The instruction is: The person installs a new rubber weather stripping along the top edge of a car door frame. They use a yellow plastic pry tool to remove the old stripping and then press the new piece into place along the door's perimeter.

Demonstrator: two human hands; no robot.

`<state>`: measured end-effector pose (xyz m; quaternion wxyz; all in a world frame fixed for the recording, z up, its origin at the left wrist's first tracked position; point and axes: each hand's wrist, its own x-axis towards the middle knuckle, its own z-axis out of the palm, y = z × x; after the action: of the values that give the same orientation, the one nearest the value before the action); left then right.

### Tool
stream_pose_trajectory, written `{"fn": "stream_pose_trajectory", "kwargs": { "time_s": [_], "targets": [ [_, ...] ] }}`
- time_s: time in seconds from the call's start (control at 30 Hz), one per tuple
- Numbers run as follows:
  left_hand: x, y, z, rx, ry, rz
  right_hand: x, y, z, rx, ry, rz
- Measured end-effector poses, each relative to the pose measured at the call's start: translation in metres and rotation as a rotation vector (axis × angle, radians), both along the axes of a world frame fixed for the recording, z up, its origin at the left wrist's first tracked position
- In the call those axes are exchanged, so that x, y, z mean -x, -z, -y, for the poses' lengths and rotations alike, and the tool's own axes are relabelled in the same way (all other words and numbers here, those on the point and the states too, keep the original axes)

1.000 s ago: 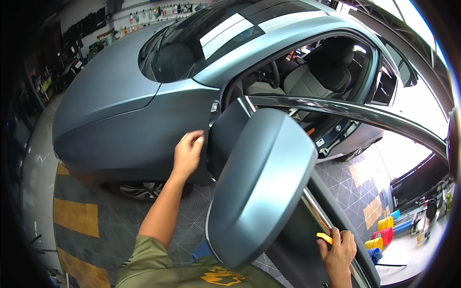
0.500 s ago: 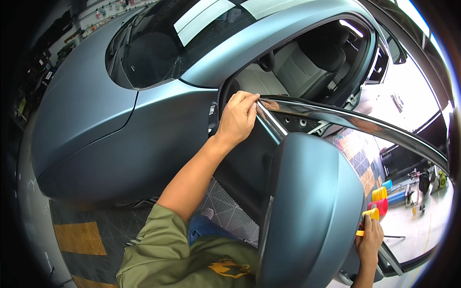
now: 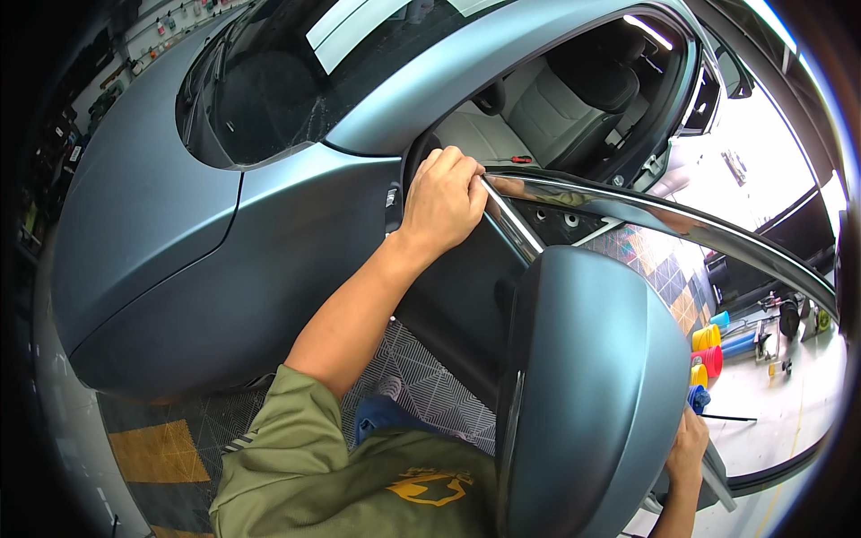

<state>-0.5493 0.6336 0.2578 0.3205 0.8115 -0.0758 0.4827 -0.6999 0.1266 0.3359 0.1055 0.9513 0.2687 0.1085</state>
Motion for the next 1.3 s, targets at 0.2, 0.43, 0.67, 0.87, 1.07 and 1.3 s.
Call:
{"fn": "stream_pose_trajectory", "kwargs": {
  "time_s": [0.2, 0.43, 0.67, 0.87, 1.07, 1.3],
  "targets": [
    [-0.001, -0.002, 0.004, -0.01, -0.026, -0.033, -0.009, -0.02, -0.007, 0.054, 0.033, 0.105],
    [0.009, -0.01, -0.003, -0.142, 0.114, -0.053, 0.0, -0.005, -0.014, 0.001, 0.043, 0.075],
    [0.014, -0.015, 0.011, -0.338, 0.093, -0.081, 0.003, 0.0, -0.01, 0.043, -0.008, 0.045],
    [0.005, -0.024, 0.01, -0.538, 0.08, -0.027, 0.001, 0.008, -0.006, 0.088, 0.0, 0.115],
    [-0.013, -0.032, -0.001, -0.68, 0.123, 0.038, 0.003, 0.009, -0.008, 0.086, 0.011, 0.147],
    [-0.017, -0.043, -0.014, -0.508, 0.381, -0.023, 0.01, 0.011, -0.02, 0.101, 0.147, 0.113]
  ]
}}
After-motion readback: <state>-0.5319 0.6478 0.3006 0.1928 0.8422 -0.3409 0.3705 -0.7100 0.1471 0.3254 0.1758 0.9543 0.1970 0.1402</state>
